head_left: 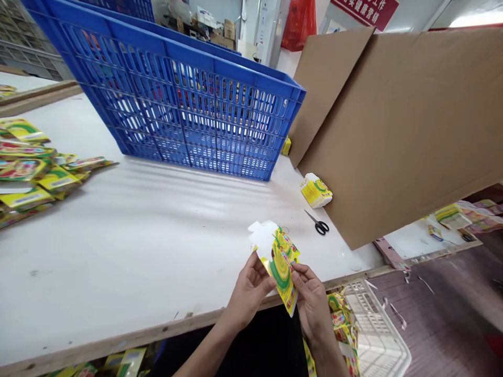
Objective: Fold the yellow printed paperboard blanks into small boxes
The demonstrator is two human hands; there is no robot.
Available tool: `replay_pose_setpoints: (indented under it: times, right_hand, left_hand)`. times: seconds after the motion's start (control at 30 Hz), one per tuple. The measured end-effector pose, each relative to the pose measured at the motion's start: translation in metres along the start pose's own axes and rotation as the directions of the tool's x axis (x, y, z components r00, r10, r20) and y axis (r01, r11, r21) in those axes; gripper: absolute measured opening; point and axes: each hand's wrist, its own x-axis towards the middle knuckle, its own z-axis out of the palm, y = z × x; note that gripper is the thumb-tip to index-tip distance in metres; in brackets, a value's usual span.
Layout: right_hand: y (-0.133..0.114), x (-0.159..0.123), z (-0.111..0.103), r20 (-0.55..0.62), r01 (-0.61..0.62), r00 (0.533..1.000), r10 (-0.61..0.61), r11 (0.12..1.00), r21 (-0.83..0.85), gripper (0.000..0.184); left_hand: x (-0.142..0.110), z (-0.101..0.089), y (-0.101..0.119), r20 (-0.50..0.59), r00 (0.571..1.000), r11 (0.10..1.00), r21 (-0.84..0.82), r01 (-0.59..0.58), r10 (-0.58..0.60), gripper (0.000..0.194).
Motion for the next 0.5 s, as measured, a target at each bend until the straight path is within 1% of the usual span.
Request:
replay_pose_setpoints:
  times: [0.07, 0.17, 0.3, 0.4, 0.47, 0.5]
  right_hand:
    - [0.0, -0.003, 0.001, 0.04, -0.023, 0.999, 0.023, 1.0, -0.009, 0.029]
    - [-0.002, -0.007, 0.001, 0.088, 0.003, 0.996, 0.005, 0.996, -0.091, 0.026]
    - [-0.007, -0.009, -0.001, 0.133, 0.066, 0.99, -0.035, 0.97, -0.234, 0.031]
    - [-0.011, -0.012, -0.001, 0.164, 0.103, 0.985, -0.051, 0.941, -0.323, 0.034]
    - [-0.015, -0.013, -0.002, 0.171, 0.153, 0.981, -0.087, 0.893, -0.423, 0.029]
    - [-0.017, -0.013, -0.003, 0.168, 0.198, 0.977, -0.131, 0.849, -0.49, 0.026]
  left_hand:
    - [-0.002, -0.002, 0.0, 0.06, 0.998, 0.999, -0.022, 0.025, -0.024, 0.061]
    - [-0.006, -0.003, 0.001, 0.113, 0.992, 0.998, 0.0, 0.061, -0.061, 0.053]
    - [-0.008, -0.001, 0.005, 0.101, 0.992, 0.996, 0.037, 0.077, -0.081, 0.051]
    - [-0.007, -0.003, 0.007, 0.064, 0.993, 0.995, 0.035, 0.093, -0.095, 0.04]
    - [-0.007, -0.005, 0.008, 0.078, 0.989, 0.992, -0.01, 0.129, -0.128, 0.039]
    - [-0.007, -0.007, 0.009, 0.1, 0.984, 0.987, -0.043, 0.152, -0.148, 0.042]
